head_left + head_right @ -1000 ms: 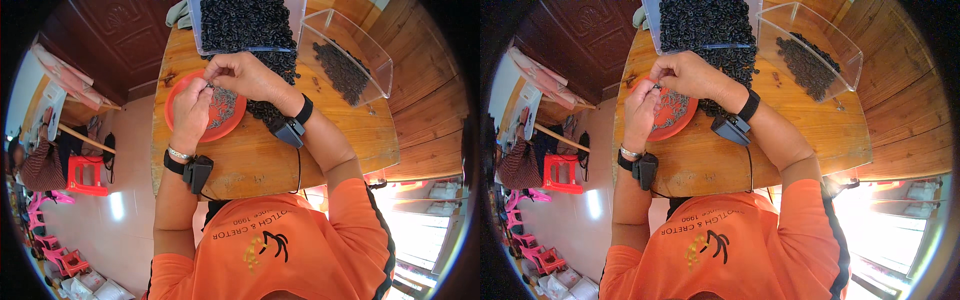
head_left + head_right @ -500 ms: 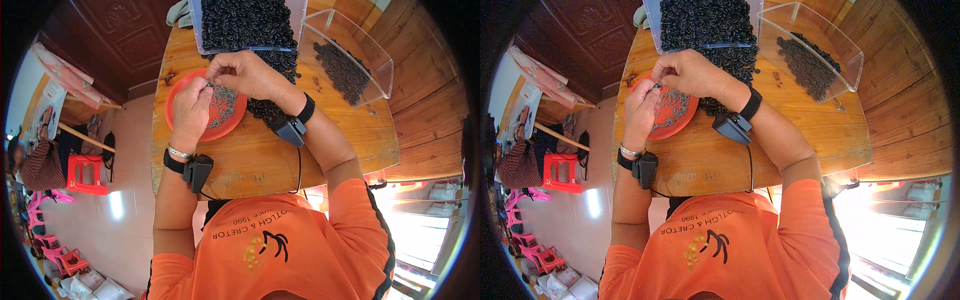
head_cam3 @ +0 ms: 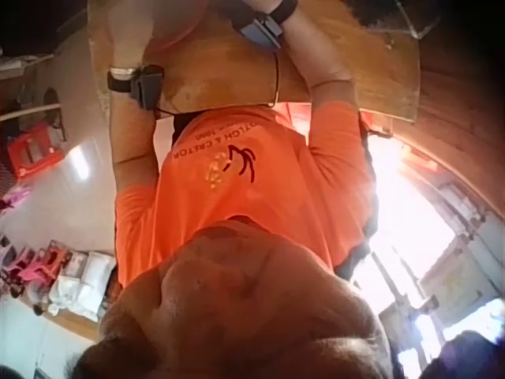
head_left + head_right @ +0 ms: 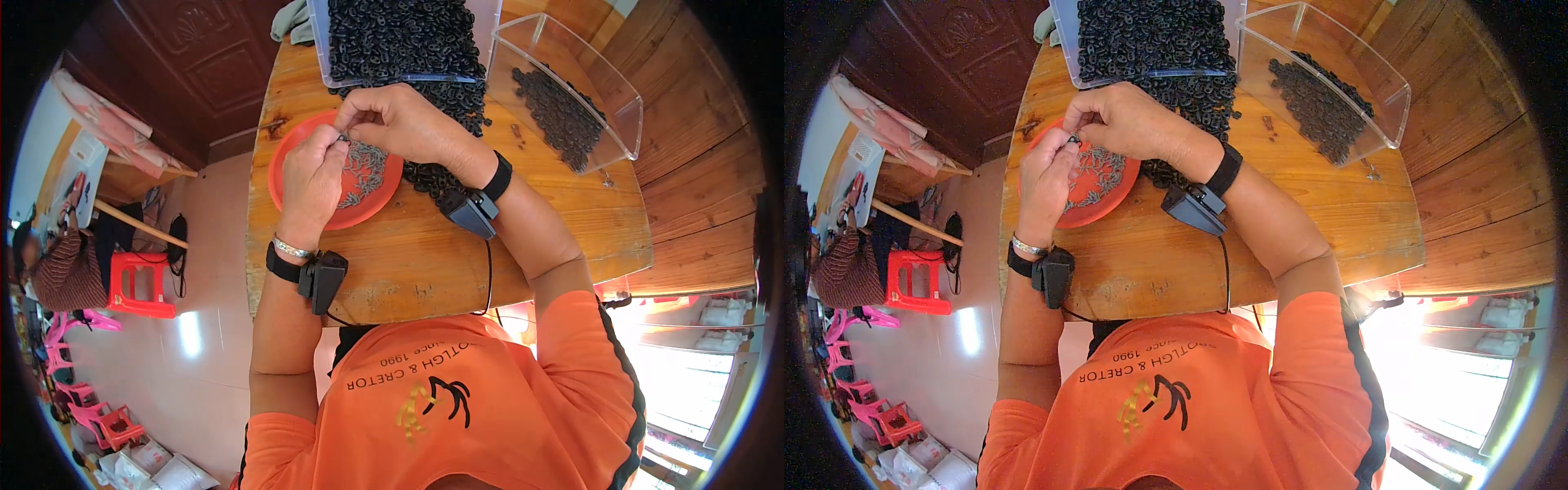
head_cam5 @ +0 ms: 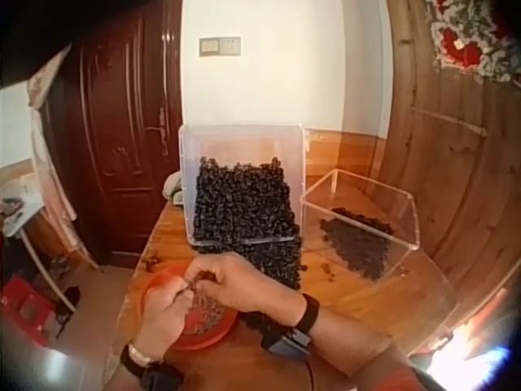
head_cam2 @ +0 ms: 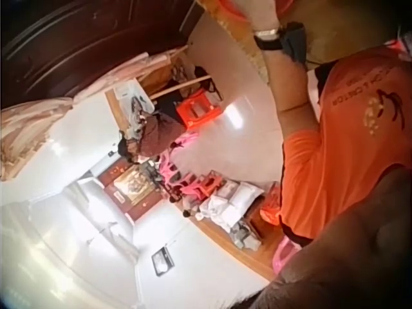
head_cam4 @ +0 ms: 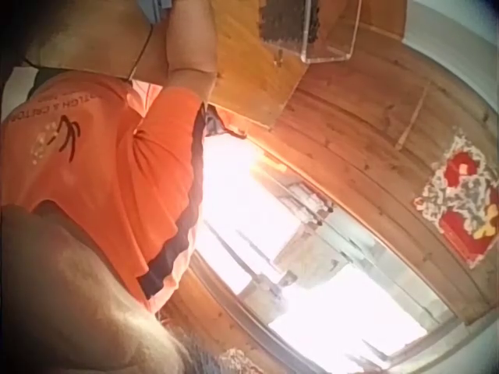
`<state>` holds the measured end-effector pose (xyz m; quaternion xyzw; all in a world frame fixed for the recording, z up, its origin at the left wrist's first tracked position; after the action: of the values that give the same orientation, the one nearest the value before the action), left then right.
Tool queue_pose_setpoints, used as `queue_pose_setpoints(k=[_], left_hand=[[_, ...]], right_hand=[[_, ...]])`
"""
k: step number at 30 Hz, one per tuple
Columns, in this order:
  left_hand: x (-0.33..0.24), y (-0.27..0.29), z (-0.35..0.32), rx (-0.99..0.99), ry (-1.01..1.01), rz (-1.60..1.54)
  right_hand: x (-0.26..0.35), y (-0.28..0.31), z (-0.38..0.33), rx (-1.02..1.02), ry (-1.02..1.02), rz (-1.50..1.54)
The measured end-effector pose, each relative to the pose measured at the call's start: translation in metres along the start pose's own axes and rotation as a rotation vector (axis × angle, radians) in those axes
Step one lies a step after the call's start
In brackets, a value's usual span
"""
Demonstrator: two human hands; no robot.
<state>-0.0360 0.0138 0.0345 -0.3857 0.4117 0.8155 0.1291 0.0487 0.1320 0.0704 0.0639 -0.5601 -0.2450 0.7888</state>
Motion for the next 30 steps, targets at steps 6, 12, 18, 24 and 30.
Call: queue_pose_setpoints(k=[6, 12, 18, 24, 30], left_hand=[[0.0043, -0.0031, 0.0013, 0.022, 0.020, -0.031], [0.0020, -0.0046, -0.0012, 0.044, 0.106, -0.144], [0.0055, -0.0051, -0.0006, 0.028, 0.108, -0.167], [0.0059, -0.0039, -0.0008, 0.038, 0.091, -0.147], [0.0046, -0.0038, -0.0017, 0.033, 0.088, -0.154]], right_hand=[[-0.0020, -0.0001, -0.0007, -0.005, 0.005, 0.006], [-0.0001, -0.0004, -0.0014, -0.015, -0.006, 0.036], [0.0012, 0.0050, -0.0015, -0.029, -0.011, 0.050], [-0.0004, -0.0003, -0.0004, -0.013, 0.007, 0.028], [0.0008, -0.0026, -0.0015, -0.017, 0.006, 0.021]])
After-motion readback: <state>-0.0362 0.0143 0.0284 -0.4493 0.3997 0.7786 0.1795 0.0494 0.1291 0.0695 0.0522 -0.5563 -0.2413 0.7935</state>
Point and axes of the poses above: each hand's wrist, its own z-axis towards the middle knuckle, its own y-axis out of the back of the hand, x = y × z, the point moved 4 cm from there along z, towards the middle knuckle, and after that the axes turned 15 degrees about z, right-handed, at the moved point
